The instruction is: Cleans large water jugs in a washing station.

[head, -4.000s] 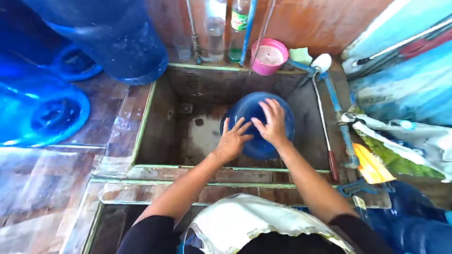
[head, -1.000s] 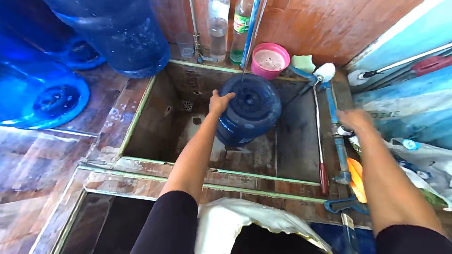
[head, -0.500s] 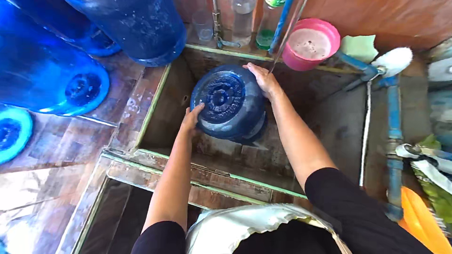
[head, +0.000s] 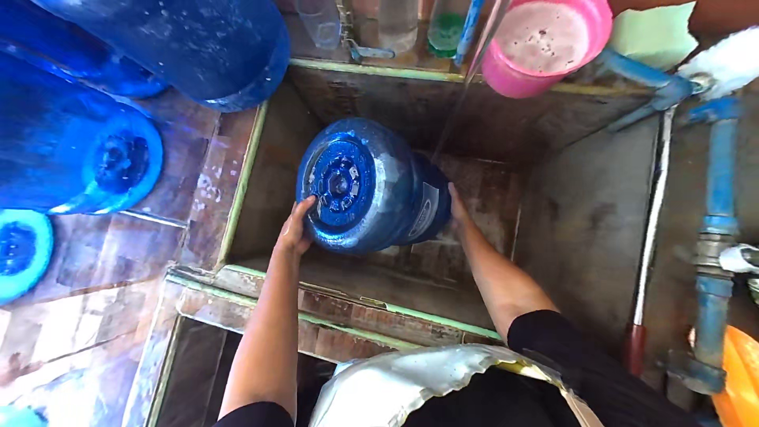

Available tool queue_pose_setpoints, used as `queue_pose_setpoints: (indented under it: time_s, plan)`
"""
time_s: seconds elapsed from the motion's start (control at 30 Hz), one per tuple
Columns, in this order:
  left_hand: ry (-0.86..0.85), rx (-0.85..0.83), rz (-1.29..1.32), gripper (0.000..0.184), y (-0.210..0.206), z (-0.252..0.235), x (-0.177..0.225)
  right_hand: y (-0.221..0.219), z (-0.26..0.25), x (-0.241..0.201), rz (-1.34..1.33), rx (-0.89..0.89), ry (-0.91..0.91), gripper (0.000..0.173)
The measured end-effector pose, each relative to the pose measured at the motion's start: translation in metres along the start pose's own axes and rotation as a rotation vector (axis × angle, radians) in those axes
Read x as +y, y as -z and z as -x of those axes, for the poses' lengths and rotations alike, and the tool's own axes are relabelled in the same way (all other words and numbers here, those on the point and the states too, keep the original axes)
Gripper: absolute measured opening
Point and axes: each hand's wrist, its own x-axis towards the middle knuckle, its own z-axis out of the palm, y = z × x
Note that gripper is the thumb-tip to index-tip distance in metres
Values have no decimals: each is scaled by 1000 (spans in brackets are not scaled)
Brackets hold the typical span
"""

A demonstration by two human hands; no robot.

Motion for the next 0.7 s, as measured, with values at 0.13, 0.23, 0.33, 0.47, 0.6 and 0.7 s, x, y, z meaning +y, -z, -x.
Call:
queue_pose_setpoints:
  time_s: [0.13, 0.23, 0.33, 0.47, 0.6, 0.7]
  plan:
    - [-122, -18, -103, 43, 7, 23, 41, -9, 30, -7, -82, -2, -21, 71]
    - [-284, -49, -163, 27, 18, 74, 112, -14, 76, -37, -76, 4, -19, 77]
    - [-530, -65, -226, 27, 39, 143, 175, -16, 104, -57, -124, 63, 96, 67]
    - [-754, -314, -383, 30, 77, 174, 235, -44, 107, -24, -336, -133, 258, 47]
    - [-766, -102, -359, 28, 22, 244, 235, -68, 135, -2, -212, -167, 429, 36]
    - [-634, -119, -373, 42, -10, 278, 237, -58, 152, 9, -107, -127, 358, 35]
